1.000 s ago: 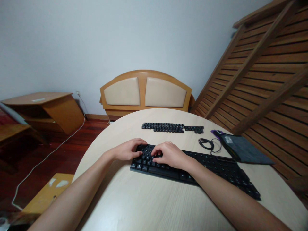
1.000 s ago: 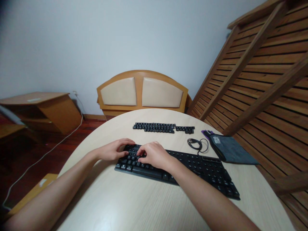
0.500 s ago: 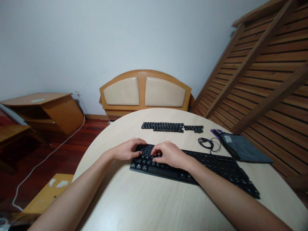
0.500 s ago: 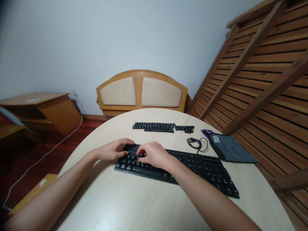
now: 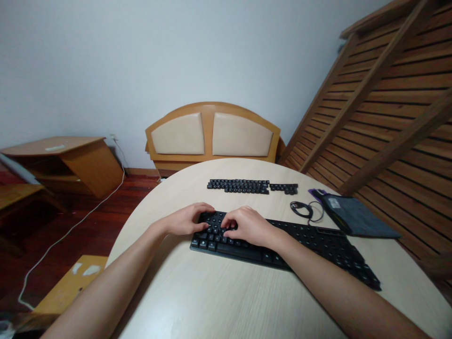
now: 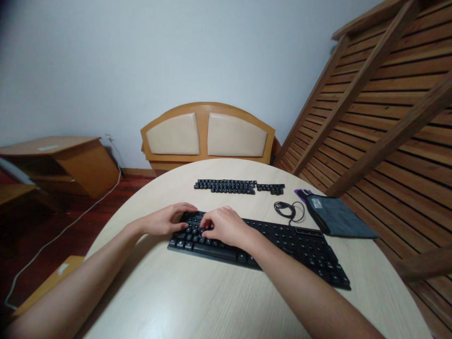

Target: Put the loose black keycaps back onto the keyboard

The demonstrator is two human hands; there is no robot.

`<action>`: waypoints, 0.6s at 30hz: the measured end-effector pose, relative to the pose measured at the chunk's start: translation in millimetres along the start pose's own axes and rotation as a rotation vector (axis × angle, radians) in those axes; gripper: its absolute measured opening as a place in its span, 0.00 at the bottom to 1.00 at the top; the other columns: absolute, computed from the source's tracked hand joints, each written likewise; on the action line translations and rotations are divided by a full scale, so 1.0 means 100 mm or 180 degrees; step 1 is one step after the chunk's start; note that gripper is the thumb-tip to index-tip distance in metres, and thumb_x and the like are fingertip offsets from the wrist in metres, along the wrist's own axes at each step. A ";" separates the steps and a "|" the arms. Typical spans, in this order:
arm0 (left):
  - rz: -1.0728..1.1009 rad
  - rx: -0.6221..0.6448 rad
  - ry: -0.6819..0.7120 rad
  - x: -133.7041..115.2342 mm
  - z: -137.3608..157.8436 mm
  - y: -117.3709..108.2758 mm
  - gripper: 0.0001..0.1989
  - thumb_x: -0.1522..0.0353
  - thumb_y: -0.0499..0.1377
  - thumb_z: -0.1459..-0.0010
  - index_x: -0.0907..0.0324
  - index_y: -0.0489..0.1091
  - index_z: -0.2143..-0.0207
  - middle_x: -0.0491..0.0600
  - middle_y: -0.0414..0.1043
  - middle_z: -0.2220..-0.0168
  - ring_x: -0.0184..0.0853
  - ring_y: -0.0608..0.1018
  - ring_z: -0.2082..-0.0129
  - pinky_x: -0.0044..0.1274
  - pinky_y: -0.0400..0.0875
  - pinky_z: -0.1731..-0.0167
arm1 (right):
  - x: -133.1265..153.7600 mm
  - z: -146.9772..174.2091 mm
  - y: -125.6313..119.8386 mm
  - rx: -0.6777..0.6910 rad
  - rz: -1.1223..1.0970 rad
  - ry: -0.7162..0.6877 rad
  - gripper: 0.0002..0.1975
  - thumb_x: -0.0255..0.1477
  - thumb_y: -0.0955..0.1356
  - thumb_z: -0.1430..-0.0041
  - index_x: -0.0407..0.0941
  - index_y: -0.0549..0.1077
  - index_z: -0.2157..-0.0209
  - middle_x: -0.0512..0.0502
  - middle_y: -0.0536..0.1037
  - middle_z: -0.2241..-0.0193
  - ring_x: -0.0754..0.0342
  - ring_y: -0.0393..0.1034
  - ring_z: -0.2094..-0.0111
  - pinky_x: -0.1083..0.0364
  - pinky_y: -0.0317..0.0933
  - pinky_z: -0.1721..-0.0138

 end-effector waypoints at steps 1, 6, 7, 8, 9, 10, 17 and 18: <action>0.0003 0.0003 -0.0004 0.00 0.00 0.00 0.23 0.69 0.61 0.42 0.60 0.68 0.43 0.57 0.69 0.44 0.44 0.71 0.44 0.39 0.63 0.40 | 0.00 0.00 0.00 -0.0002 -0.0001 -0.0005 0.08 0.31 0.76 0.48 0.48 0.82 0.64 0.51 0.84 0.67 0.54 0.76 0.67 0.57 0.61 0.65; -0.0011 0.0020 -0.0006 -0.01 0.00 0.00 0.23 0.69 0.61 0.42 0.60 0.68 0.43 0.57 0.69 0.44 0.44 0.71 0.44 0.38 0.63 0.40 | -0.01 0.00 0.01 -0.0018 -0.0010 0.0011 0.08 0.31 0.76 0.48 0.49 0.82 0.64 0.51 0.84 0.68 0.54 0.76 0.67 0.57 0.61 0.65; -0.0009 0.0021 -0.0011 -0.01 0.00 -0.01 0.24 0.69 0.61 0.42 0.60 0.68 0.43 0.56 0.69 0.44 0.44 0.71 0.44 0.38 0.63 0.40 | -0.01 0.00 0.00 -0.0010 -0.0009 0.0021 0.08 0.31 0.76 0.48 0.49 0.82 0.63 0.51 0.84 0.68 0.54 0.76 0.67 0.57 0.61 0.65; -0.0005 0.0018 -0.0017 -0.01 0.00 -0.01 0.24 0.69 0.61 0.42 0.60 0.68 0.43 0.56 0.70 0.44 0.44 0.71 0.44 0.38 0.63 0.40 | -0.01 0.00 0.00 -0.0001 -0.0006 0.0031 0.08 0.31 0.76 0.48 0.49 0.82 0.63 0.51 0.84 0.67 0.53 0.76 0.67 0.57 0.61 0.65; -0.0001 0.0013 -0.0022 -0.01 0.00 -0.01 0.23 0.69 0.61 0.42 0.59 0.68 0.43 0.56 0.70 0.44 0.44 0.71 0.44 0.38 0.63 0.40 | -0.01 0.00 0.00 0.0015 -0.0004 0.0035 0.08 0.31 0.76 0.48 0.49 0.82 0.63 0.51 0.84 0.67 0.53 0.76 0.66 0.57 0.61 0.65; 0.0004 0.0010 -0.0024 -0.02 0.00 -0.01 0.23 0.69 0.61 0.42 0.59 0.68 0.43 0.56 0.70 0.44 0.44 0.71 0.44 0.39 0.63 0.40 | 0.00 0.00 -0.01 0.0024 -0.0005 0.0038 0.08 0.31 0.76 0.48 0.49 0.82 0.63 0.51 0.84 0.67 0.53 0.76 0.66 0.57 0.61 0.65; 0.0019 0.0015 -0.0005 -0.03 0.00 -0.01 0.23 0.69 0.61 0.41 0.59 0.67 0.43 0.56 0.69 0.44 0.44 0.71 0.44 0.39 0.63 0.40 | 0.00 0.01 -0.02 0.0018 -0.0023 0.0015 0.08 0.31 0.75 0.47 0.49 0.82 0.63 0.51 0.84 0.67 0.53 0.77 0.66 0.57 0.61 0.65; 0.0022 0.0014 -0.0009 -0.03 0.00 -0.01 0.23 0.69 0.61 0.42 0.59 0.68 0.43 0.56 0.70 0.44 0.44 0.71 0.44 0.39 0.63 0.40 | 0.00 0.01 -0.02 0.0024 -0.0028 0.0021 0.08 0.31 0.75 0.47 0.49 0.82 0.63 0.51 0.84 0.67 0.53 0.77 0.66 0.57 0.62 0.65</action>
Point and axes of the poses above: each hand's wrist, its own z-axis away from the middle knuckle, its own y-axis out of the palm, x = y × z, the point moved 1 cm from there along -z, towards the middle knuckle
